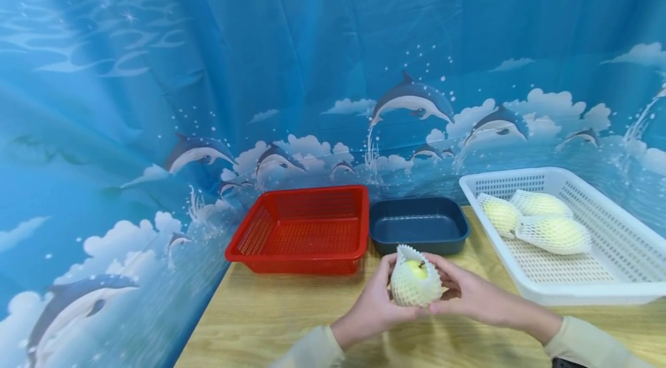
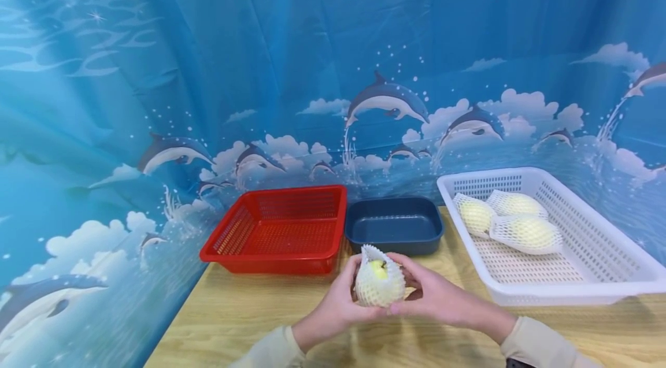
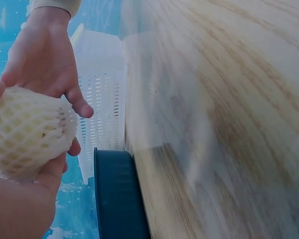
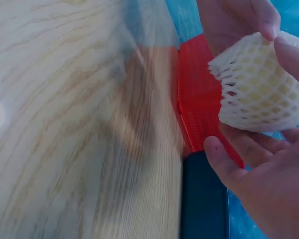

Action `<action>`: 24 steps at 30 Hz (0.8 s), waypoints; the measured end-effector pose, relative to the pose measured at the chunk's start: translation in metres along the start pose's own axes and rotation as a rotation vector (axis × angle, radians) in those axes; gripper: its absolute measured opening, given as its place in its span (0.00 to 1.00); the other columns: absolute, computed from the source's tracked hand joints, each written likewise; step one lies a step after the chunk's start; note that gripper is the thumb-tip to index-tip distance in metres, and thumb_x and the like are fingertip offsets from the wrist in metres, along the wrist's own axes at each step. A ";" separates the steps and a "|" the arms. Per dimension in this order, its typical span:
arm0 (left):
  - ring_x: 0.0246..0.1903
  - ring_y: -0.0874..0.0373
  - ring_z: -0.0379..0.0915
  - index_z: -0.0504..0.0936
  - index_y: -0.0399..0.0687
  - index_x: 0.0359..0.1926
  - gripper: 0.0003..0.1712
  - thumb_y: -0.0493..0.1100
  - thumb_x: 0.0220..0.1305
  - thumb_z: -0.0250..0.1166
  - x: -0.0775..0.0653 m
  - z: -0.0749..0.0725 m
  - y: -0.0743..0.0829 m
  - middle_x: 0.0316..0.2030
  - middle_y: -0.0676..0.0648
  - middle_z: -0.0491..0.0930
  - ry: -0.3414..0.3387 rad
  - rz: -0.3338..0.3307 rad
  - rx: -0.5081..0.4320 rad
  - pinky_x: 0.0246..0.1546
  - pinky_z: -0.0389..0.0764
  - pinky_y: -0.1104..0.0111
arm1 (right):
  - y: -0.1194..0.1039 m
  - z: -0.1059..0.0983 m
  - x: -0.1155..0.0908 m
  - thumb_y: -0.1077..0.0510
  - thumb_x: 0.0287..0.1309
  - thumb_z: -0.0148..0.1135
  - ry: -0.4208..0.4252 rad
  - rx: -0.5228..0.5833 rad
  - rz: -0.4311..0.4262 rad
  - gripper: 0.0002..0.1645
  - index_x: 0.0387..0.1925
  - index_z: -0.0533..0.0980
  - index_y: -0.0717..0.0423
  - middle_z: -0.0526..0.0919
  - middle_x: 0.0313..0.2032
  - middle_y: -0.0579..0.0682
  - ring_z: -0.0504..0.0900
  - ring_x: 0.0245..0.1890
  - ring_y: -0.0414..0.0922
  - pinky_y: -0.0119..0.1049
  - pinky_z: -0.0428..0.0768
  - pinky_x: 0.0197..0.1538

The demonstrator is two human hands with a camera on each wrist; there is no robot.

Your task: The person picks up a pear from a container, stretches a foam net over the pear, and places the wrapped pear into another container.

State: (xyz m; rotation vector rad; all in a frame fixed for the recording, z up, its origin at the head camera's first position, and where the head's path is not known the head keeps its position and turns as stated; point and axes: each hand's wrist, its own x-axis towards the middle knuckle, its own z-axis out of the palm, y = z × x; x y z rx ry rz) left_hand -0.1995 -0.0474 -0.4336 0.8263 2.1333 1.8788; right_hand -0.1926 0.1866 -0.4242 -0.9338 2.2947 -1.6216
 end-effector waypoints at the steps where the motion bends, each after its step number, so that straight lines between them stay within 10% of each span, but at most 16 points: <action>1: 0.52 0.63 0.76 0.62 0.56 0.67 0.46 0.36 0.49 0.76 0.000 -0.001 0.001 0.58 0.52 0.74 -0.012 -0.005 -0.009 0.51 0.79 0.72 | 0.000 0.001 0.000 0.60 0.63 0.66 -0.003 -0.005 -0.007 0.51 0.78 0.47 0.62 0.64 0.68 0.74 0.77 0.56 0.32 0.34 0.82 0.52; 16: 0.49 0.68 0.68 0.61 0.65 0.71 0.53 0.56 0.47 0.80 -0.003 0.009 0.003 0.55 0.60 0.69 0.124 0.081 0.518 0.51 0.75 0.72 | -0.001 0.008 0.003 0.59 0.62 0.68 0.102 -0.037 -0.008 0.43 0.72 0.56 0.60 0.79 0.54 0.59 0.82 0.49 0.38 0.33 0.81 0.49; 24: 0.49 0.67 0.72 0.66 0.61 0.68 0.50 0.42 0.44 0.80 -0.002 0.007 0.004 0.55 0.59 0.74 0.116 0.061 0.367 0.53 0.75 0.70 | 0.001 0.003 0.003 0.63 0.60 0.68 0.059 0.010 -0.020 0.44 0.71 0.55 0.62 0.76 0.58 0.65 0.79 0.53 0.34 0.35 0.82 0.48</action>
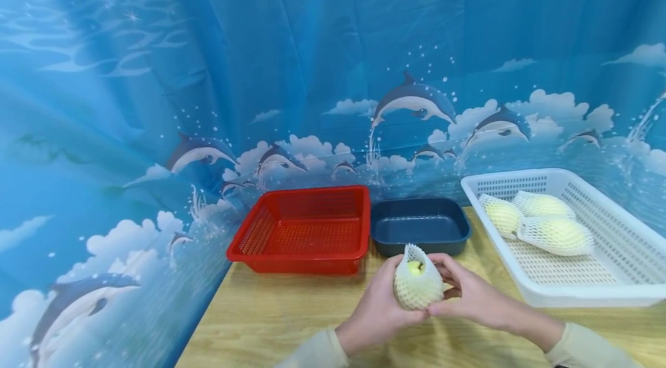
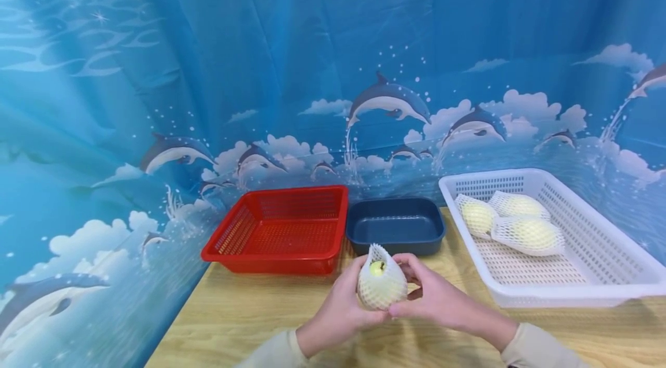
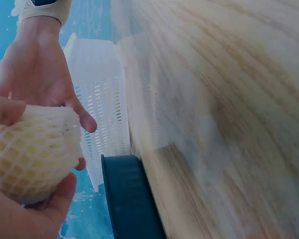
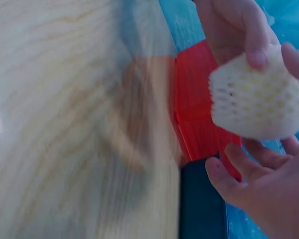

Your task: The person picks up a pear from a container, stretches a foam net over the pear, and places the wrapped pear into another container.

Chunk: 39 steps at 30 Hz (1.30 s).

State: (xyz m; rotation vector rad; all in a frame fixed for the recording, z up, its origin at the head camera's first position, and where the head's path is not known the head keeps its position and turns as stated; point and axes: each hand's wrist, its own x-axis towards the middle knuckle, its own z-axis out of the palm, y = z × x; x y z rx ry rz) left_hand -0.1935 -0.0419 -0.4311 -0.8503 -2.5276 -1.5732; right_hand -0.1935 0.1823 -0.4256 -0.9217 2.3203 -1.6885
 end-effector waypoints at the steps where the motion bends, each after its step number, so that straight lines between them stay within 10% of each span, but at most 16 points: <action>1: 0.50 0.67 0.72 0.65 0.62 0.68 0.50 0.41 0.44 0.79 0.000 -0.001 -0.001 0.55 0.59 0.74 -0.015 0.000 -0.032 0.54 0.76 0.70 | 0.000 -0.002 -0.001 0.64 0.59 0.68 -0.010 0.010 -0.002 0.46 0.73 0.54 0.60 0.74 0.61 0.66 0.78 0.55 0.34 0.36 0.82 0.48; 11: 0.51 0.67 0.68 0.64 0.62 0.66 0.49 0.42 0.45 0.78 0.000 -0.002 -0.004 0.55 0.60 0.68 -0.071 0.010 -0.010 0.55 0.74 0.71 | -0.001 0.002 -0.002 0.61 0.61 0.68 -0.011 -0.066 -0.053 0.47 0.76 0.55 0.57 0.70 0.65 0.64 0.78 0.53 0.36 0.34 0.82 0.48; 23: 0.52 0.68 0.67 0.62 0.60 0.70 0.51 0.50 0.47 0.80 -0.001 0.010 0.006 0.56 0.60 0.69 0.089 -0.017 0.189 0.56 0.76 0.69 | 0.000 0.011 0.003 0.63 0.59 0.70 0.108 0.033 -0.004 0.45 0.71 0.55 0.64 0.74 0.57 0.63 0.80 0.50 0.36 0.33 0.82 0.50; 29: 0.53 0.67 0.68 0.63 0.58 0.69 0.52 0.38 0.42 0.78 -0.001 0.007 0.001 0.58 0.58 0.70 0.043 -0.026 0.086 0.58 0.74 0.69 | 0.003 0.002 0.001 0.65 0.60 0.67 0.047 0.088 0.009 0.39 0.67 0.58 0.64 0.77 0.58 0.55 0.78 0.56 0.33 0.32 0.80 0.54; 39: 0.54 0.67 0.72 0.61 0.60 0.66 0.52 0.32 0.40 0.74 -0.004 0.003 -0.001 0.56 0.58 0.73 -0.039 -0.002 -0.071 0.60 0.74 0.69 | 0.003 -0.002 -0.002 0.66 0.62 0.64 -0.087 0.061 -0.025 0.48 0.75 0.48 0.69 0.73 0.60 0.69 0.79 0.55 0.36 0.34 0.81 0.54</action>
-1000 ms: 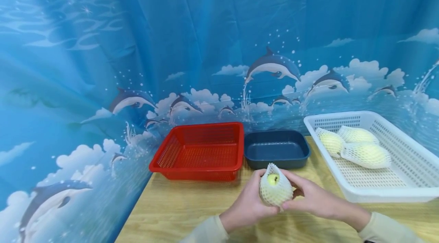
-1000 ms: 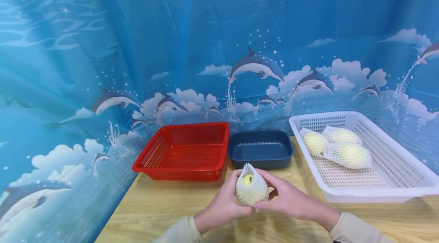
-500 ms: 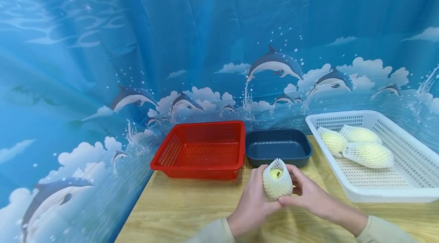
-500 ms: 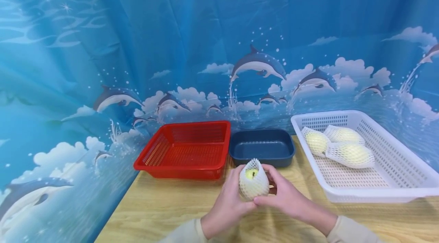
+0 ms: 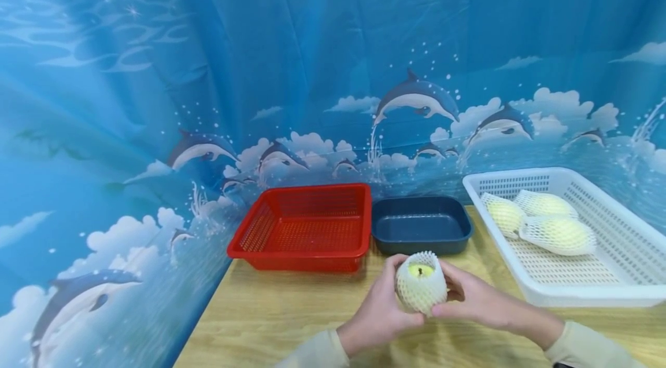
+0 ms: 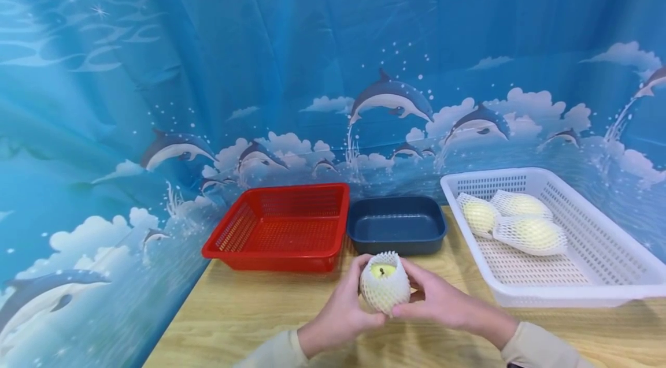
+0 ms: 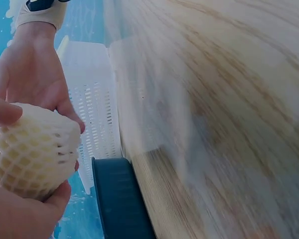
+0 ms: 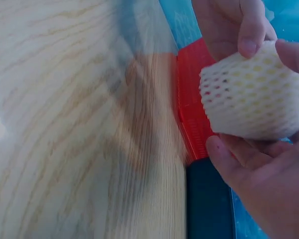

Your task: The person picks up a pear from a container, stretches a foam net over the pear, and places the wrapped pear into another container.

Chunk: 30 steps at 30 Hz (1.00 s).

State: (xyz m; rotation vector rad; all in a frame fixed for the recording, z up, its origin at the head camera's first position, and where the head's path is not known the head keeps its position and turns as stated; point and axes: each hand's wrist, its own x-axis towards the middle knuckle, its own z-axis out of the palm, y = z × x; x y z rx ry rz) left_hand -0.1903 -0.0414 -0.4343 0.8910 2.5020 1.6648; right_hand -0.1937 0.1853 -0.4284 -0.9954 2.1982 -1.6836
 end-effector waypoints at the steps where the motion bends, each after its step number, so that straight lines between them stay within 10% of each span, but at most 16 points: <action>1: 0.55 0.67 0.72 0.61 0.60 0.66 0.52 0.33 0.41 0.75 0.000 -0.001 0.000 0.57 0.58 0.74 -0.003 -0.012 -0.005 0.61 0.73 0.69 | 0.000 0.001 0.000 0.66 0.63 0.64 0.005 -0.001 0.002 0.47 0.75 0.50 0.69 0.74 0.59 0.67 0.80 0.55 0.37 0.34 0.81 0.54; 7: 0.53 0.68 0.71 0.62 0.64 0.69 0.48 0.51 0.50 0.77 -0.002 -0.001 0.002 0.58 0.61 0.74 0.043 -0.090 0.108 0.55 0.76 0.68 | -0.002 0.004 0.001 0.62 0.65 0.63 0.111 -0.041 0.038 0.47 0.74 0.48 0.72 0.75 0.58 0.71 0.80 0.51 0.32 0.33 0.83 0.50; 16: 0.56 0.66 0.69 0.60 0.61 0.72 0.54 0.52 0.47 0.79 0.002 0.008 0.008 0.61 0.59 0.71 0.115 -0.022 0.237 0.57 0.76 0.65 | -0.005 0.016 0.004 0.58 0.58 0.71 0.270 -0.058 0.128 0.51 0.73 0.52 0.67 0.77 0.56 0.66 0.81 0.49 0.33 0.32 0.82 0.49; 30: 0.49 0.66 0.69 0.64 0.70 0.70 0.51 0.40 0.45 0.75 0.000 0.000 0.004 0.53 0.57 0.69 0.040 0.020 -0.001 0.50 0.77 0.73 | -0.010 -0.005 0.001 0.60 0.68 0.61 0.049 0.065 0.105 0.48 0.78 0.44 0.65 0.59 0.70 0.77 0.74 0.58 0.24 0.36 0.82 0.52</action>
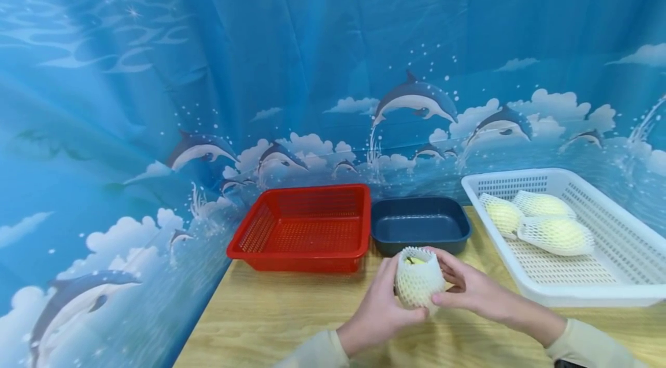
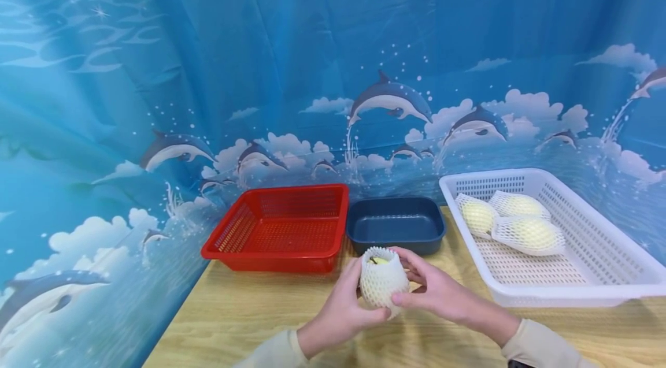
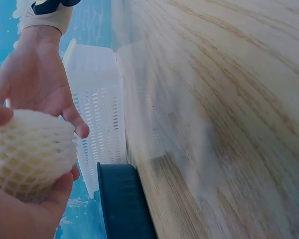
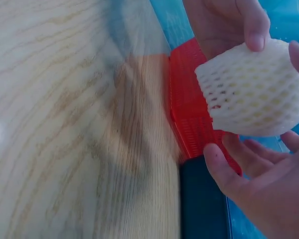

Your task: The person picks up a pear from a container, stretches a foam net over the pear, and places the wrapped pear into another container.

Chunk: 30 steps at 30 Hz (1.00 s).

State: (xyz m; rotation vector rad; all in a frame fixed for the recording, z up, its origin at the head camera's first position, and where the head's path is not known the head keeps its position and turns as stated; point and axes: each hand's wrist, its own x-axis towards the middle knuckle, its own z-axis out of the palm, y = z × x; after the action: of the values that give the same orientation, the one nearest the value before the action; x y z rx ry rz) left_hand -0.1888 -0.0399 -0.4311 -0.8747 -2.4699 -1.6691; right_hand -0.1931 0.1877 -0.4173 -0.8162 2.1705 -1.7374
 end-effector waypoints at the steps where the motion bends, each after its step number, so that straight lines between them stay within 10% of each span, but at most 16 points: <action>1: 0.50 0.66 0.70 0.64 0.69 0.70 0.51 0.40 0.46 0.75 0.000 0.000 0.000 0.54 0.57 0.70 -0.012 0.001 -0.021 0.50 0.77 0.73 | 0.000 0.000 0.000 0.60 0.68 0.61 -0.014 0.005 0.001 0.49 0.78 0.43 0.65 0.60 0.69 0.77 0.75 0.57 0.27 0.36 0.82 0.52; 8: 0.57 0.64 0.74 0.61 0.55 0.72 0.48 0.37 0.51 0.73 0.000 -0.003 -0.002 0.64 0.50 0.72 -0.069 -0.056 -0.180 0.59 0.75 0.71 | 0.003 0.002 -0.003 0.62 0.67 0.60 0.000 -0.006 -0.017 0.44 0.74 0.49 0.72 0.74 0.60 0.71 0.81 0.54 0.37 0.35 0.81 0.53; 16: 0.45 0.67 0.75 0.62 0.58 0.71 0.44 0.43 0.55 0.72 0.000 -0.004 -0.003 0.58 0.55 0.74 -0.100 -0.063 -0.116 0.47 0.80 0.71 | 0.000 0.009 -0.001 0.59 0.67 0.62 0.127 -0.082 0.013 0.43 0.74 0.53 0.71 0.78 0.56 0.66 0.83 0.49 0.36 0.33 0.82 0.49; 23: 0.50 0.66 0.70 0.64 0.61 0.70 0.49 0.56 0.50 0.78 0.001 0.003 0.004 0.57 0.59 0.66 -0.016 -0.135 -0.055 0.50 0.78 0.73 | -0.001 0.018 0.001 0.56 0.67 0.61 0.211 -0.111 0.071 0.42 0.74 0.55 0.69 0.79 0.57 0.62 0.82 0.50 0.43 0.31 0.80 0.50; 30: 0.48 0.64 0.73 0.67 0.53 0.67 0.45 0.43 0.49 0.77 0.002 0.004 0.002 0.56 0.54 0.70 0.036 -0.155 -0.191 0.44 0.81 0.74 | -0.001 0.017 0.000 0.56 0.71 0.57 0.160 -0.061 0.060 0.39 0.74 0.54 0.69 0.76 0.59 0.67 0.81 0.52 0.39 0.33 0.82 0.48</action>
State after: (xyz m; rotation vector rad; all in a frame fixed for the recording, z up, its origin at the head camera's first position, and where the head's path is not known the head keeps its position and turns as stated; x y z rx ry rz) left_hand -0.1883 -0.0350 -0.4301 -0.6750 -2.4425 -1.9790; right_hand -0.1840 0.1737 -0.4203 -0.6386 2.3354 -1.7704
